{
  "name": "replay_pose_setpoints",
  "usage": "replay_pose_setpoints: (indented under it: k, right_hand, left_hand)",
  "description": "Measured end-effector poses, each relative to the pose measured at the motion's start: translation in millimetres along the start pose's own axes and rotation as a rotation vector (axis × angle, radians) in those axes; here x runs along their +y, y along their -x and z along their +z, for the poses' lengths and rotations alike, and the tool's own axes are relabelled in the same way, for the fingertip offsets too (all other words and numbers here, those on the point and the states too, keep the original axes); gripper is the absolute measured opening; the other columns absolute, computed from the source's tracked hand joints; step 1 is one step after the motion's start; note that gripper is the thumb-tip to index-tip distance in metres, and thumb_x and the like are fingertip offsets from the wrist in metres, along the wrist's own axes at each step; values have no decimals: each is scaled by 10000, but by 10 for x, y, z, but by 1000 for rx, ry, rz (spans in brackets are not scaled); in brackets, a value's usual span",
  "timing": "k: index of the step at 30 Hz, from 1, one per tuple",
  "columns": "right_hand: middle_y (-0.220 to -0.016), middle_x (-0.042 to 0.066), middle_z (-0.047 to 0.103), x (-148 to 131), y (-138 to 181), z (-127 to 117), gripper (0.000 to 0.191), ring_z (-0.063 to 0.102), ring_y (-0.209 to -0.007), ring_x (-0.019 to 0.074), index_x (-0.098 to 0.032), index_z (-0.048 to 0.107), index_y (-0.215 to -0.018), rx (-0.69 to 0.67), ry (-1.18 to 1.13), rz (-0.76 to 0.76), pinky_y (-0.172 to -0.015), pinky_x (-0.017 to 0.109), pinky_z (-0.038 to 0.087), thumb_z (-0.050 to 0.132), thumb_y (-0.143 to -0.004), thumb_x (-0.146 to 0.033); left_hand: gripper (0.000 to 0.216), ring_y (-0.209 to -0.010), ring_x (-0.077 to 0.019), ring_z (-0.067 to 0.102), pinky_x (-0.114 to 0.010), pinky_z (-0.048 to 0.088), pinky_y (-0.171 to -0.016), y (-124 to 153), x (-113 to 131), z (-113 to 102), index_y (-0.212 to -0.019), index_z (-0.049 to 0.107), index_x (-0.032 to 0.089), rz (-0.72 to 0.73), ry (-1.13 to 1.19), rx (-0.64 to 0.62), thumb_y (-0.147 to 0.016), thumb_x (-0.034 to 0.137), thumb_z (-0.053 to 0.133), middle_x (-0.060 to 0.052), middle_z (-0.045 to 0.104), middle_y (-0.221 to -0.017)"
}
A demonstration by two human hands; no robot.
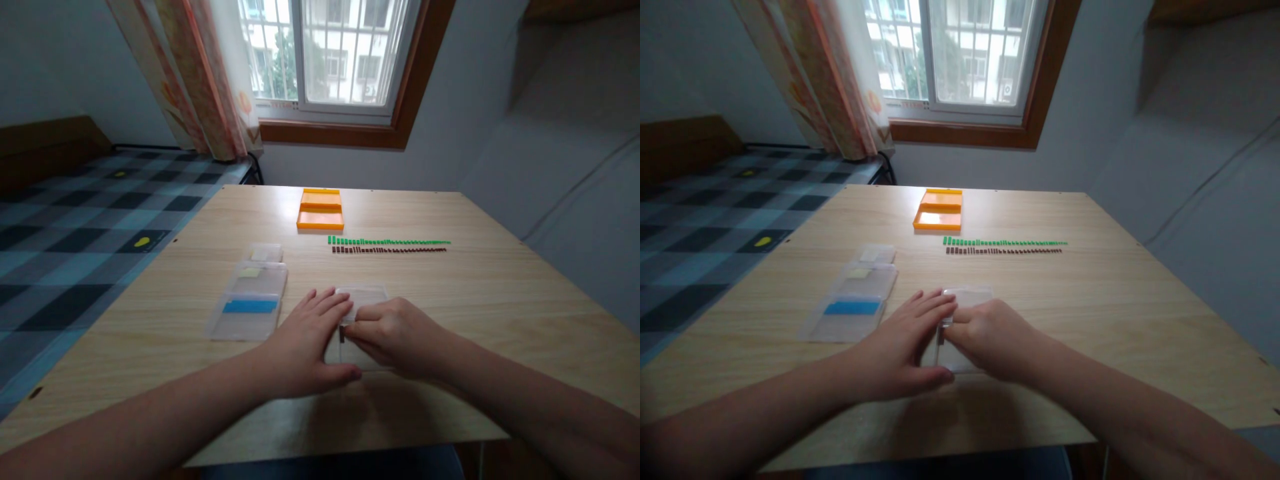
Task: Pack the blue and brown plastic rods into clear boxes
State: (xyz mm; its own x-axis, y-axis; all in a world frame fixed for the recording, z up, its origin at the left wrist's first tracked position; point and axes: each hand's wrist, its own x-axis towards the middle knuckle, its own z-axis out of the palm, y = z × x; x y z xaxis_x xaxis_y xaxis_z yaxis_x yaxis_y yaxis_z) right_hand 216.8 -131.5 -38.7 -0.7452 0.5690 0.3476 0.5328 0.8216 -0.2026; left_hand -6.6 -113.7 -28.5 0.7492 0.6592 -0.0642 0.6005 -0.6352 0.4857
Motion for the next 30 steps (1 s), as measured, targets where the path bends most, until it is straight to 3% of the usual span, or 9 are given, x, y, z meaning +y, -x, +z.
replay_pose_setpoints:
  k: [11,14,17,20,22,24,25,27,30]
  right_hand:
    - [-751,16,666,-41,-16,16,231,554,-623,137,-172,654,-781,-1,38,12,-565,278,368,557,-990,-175]
    - [-729,16,661,-49,-20,-80,253,554,-609,135,-171,685,-825,90,42,-32,-554,280,376,523,-1018,-188]
    - [-748,20,681,60,-51,-237,198,585,-620,129,-171,730,-975,272,27,-34,-563,267,410,543,-1024,-211]
    - [-838,50,729,312,-147,-330,154,652,-737,155,-181,753,-981,401,67,79,-679,284,508,602,-995,-210]
    - [-1022,101,749,509,-248,-320,147,672,-1002,247,-209,784,-983,411,223,133,-895,416,541,639,-964,-214]
    - [-1389,114,641,679,-366,-263,174,502,-1373,353,-273,806,-1040,360,358,173,-1145,624,361,688,-924,-217]
    - [-1517,96,548,747,-428,-224,205,377,-1482,383,-305,808,-1071,325,394,189,-1194,687,243,702,-915,-224]
    - [-1647,64,397,846,-547,-140,230,199,-1569,407,-343,807,-1108,264,419,218,-1213,737,96,705,-922,-254]
    - [-1691,63,324,935,-687,-18,214,147,-1583,420,-351,814,-1110,191,409,246,-1203,755,57,688,-944,-299]
  left_hand:
    - [949,-1547,-384,298,-612,161,-1273,-6,-3,-14,-1534,467,126,-6,-16,2,-761,542,827,-196,386,-1635]
    - [932,-1546,-385,299,-613,163,-1272,3,-10,-1,-1535,469,141,-7,-10,10,-763,530,818,-186,383,-1639]
    - [938,-1547,-388,295,-612,166,-1272,6,-5,13,-1542,463,156,-11,-29,15,-754,526,812,-173,374,-1648]
    - [952,-1552,-394,279,-606,158,-1277,3,17,14,-1546,460,138,-36,-47,-10,-751,525,813,-168,360,-1656]
    - [949,-1553,-394,276,-607,154,-1280,1,34,5,-1546,463,139,-47,-34,-12,-749,512,817,-161,367,-1655]
    - [953,-1555,-393,271,-607,150,-1281,1,47,-5,-1551,458,136,-54,-20,-14,-746,496,820,-159,365,-1656]
    - [957,-1556,-392,268,-608,147,-1282,1,51,-9,-1554,454,134,-58,-15,-15,-744,488,821,-158,362,-1657]
    - [955,-1558,-394,262,-611,143,-1282,1,55,-12,-1554,456,138,-62,-1,-16,-740,478,821,-154,358,-1660]
    - [939,-1556,-400,261,-619,141,-1281,0,59,-9,-1546,472,156,-62,14,-5,-735,474,821,-142,371,-1657]
